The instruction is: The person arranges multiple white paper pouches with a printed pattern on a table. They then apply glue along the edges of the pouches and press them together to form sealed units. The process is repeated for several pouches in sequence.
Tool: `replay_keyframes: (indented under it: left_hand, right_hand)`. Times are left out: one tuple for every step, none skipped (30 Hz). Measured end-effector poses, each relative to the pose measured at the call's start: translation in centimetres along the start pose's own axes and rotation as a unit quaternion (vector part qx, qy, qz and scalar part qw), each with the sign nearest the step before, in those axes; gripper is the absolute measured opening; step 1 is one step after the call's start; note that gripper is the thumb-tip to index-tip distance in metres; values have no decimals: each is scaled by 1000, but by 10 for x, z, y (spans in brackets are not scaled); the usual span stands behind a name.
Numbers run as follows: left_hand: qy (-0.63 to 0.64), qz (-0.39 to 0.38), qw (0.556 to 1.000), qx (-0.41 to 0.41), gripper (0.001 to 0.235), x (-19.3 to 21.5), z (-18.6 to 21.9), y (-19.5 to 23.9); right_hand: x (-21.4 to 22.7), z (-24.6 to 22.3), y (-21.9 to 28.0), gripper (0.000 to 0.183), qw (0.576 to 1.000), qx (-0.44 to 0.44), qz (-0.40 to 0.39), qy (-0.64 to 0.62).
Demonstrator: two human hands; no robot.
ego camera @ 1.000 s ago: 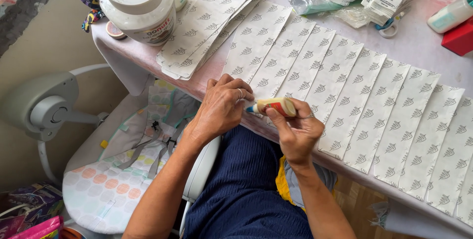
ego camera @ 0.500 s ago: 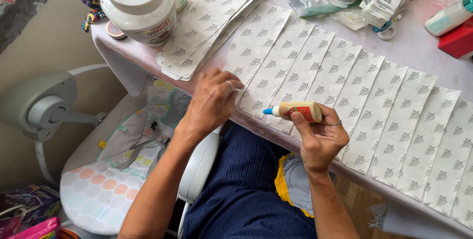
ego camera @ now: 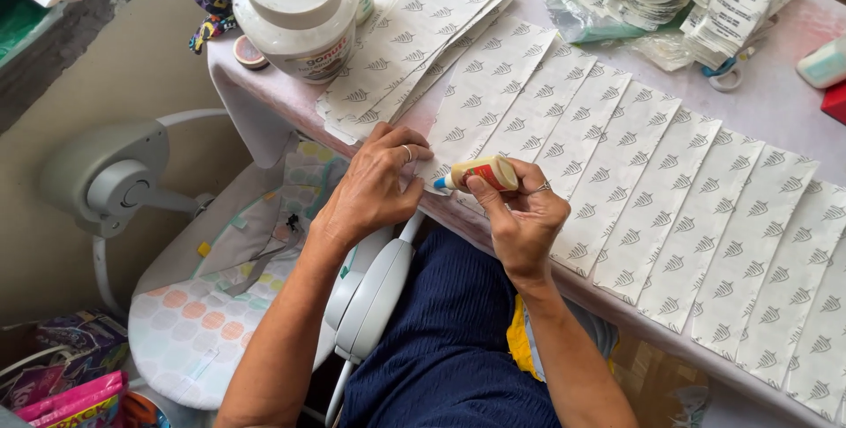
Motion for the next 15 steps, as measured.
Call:
replay_keyframes:
  left_hand:
    - [16,-8,1000,2,27,0,-1,0]
    - [32,-17,999,4,32,1,-1,0]
    - [32,-16,999,3,32,2,-1,0]
    - [39,-24,999,5,36,2,-1,0]
    - [46,-32,998,6,41,2,-1,1]
    - [45,-31,998,6,41,4,0,1]
    - [53,-33,998,7,42,5,1,1]
    - [60,-35,998,8,43,6,2,2]
    - [61,-35,997,9,43,6,1,1]
    - [62,-29,998,6,39,6,-1,0]
    - [64,-25,998,3,36,5,-2,0]
    - [66,-26,997,4,36,3,-3,1]
    - [62,-22,998,6,34,3,-4,0]
    - [57,-19,998,9,32,3,-4,-1]
    - [57,-20,998,9,32,1,-4,1]
  right_hand:
    - [-3,3,-1,23,1000,-3,-4,-6]
    - [-5,7,-1,22,1000,-5,-8,-11]
    - [-5,16,-1,22,1000,-4,-9,-11]
    - [-6,24,-1,24,1000,1,-13,-3]
    - [-6,33,-1,26,1000,7,-18,5]
    - [-8,28,-2,26,1000,7,-18,4]
    - [-9,22,-2,25,1000,8,-17,-2]
    - [-11,17,-2,25,1000,8,-16,-8]
    - [-9,8,-2,25,1000,7,-18,-8]
    - [-7,0,-2,24,1000,1,-12,-13]
    - [-4,-8,0,23,1000,-7,-6,-17]
    - [2,-8,1,23,1000,-9,-7,-15]
    - [8,-9,2,23,1000,-10,-5,-12]
    - [14,-9,3,23,1000,-12,-3,-8]
    - [17,-9,3,23,1000,-12,-2,-8]
Point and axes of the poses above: each hand's wrist, its own y-axis away from the middle knuckle, its own x-axis out of the back of the hand, z = x × y, the point moved 6 cm from there along -y, towards the middle knuckle, and after that the axes turned 2 degrees about z, right-handed, at the moved point
